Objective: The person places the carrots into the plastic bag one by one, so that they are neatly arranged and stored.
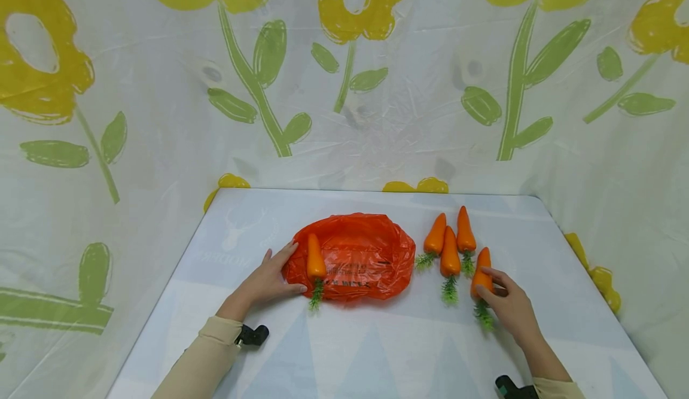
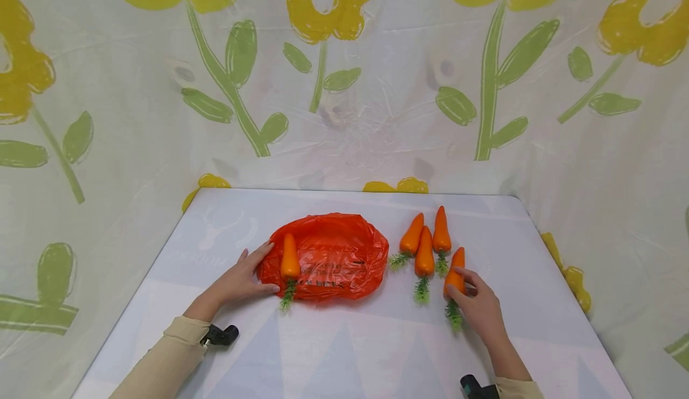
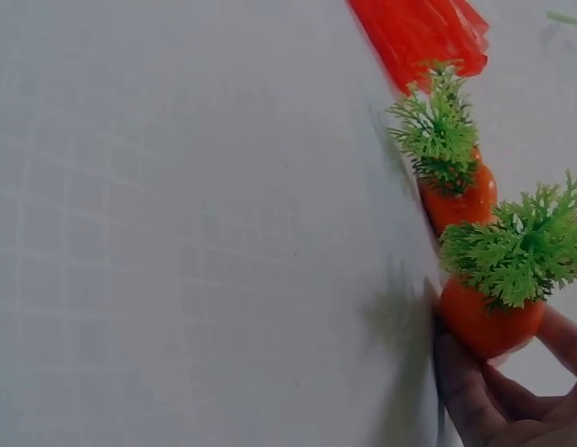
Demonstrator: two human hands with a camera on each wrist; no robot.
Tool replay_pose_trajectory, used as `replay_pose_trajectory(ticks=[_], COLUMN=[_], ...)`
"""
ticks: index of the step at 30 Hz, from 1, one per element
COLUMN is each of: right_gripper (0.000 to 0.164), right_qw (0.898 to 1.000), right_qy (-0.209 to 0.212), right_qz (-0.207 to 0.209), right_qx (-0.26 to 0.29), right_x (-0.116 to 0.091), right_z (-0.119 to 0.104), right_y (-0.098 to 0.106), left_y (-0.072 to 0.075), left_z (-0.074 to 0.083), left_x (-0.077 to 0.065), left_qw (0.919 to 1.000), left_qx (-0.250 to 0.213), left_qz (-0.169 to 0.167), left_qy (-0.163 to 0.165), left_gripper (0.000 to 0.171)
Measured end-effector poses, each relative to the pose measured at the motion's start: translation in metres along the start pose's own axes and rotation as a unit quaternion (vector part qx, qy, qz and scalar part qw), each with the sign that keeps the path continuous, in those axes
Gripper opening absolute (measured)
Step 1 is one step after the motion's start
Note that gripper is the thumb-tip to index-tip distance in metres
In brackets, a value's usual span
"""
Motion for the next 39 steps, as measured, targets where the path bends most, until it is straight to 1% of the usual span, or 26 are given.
replay_pose_trajectory(ticks=[6,11,15,20,29,33,39], right_gripper=[0.072,0.069,0.070,0.068,0.064,0.061,0.059], right_qw=[1.000,1.000,0.999,0.999,0.997,0.995,0.993], right_qy=[-0.010,-0.004,0.001,0.005,0.036,0.055,0.070], right_qz=[0.008,0.012,0.013,0.024,0.047,0.054,0.061], right_qx=[0.019,0.026,0.034,0.044,0.053,0.059,0.070], right_x=[-0.002,-0.004,-0.004,-0.005,-0.006,-0.005,-0.004], right_z=[-0.002,-0.001,0.000,-0.002,-0.007,-0.009,-0.011], right_y=[0.000,0.000,0.001,0.002,0.001,0.000,-0.002], left_y=[0.000,-0.001,0.000,0.000,0.001,0.001,0.001], left_z=[0.000,-0.001,-0.001,-0.002,0.000,0.001,0.001], left_x=[0.000,0.000,0.001,0.000,-0.001,-0.001,-0.001], left_qw=[1.0000,0.9999,0.9998,0.9997,1.0000,1.0000,0.9999], left_qx=[0.003,0.006,0.007,0.009,0.005,0.005,0.004], left_qz=[0.002,0.004,0.009,0.010,0.001,0.005,0.005], left_qy=[-0.006,-0.009,-0.016,-0.020,-0.001,-0.006,-0.009], left_gripper=[0.109,0.109,0.109,0.109,0.111,0.110,0.109])
Point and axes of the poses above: each hand's wrist, its own x-axis towards the middle knuckle, its own y-axis out of the back of the hand, z = x × y, the point moved 3 cm from there along x, towards the middle knuckle, and after that the axes turned 6 degrees about x, right-handed, at the moved point
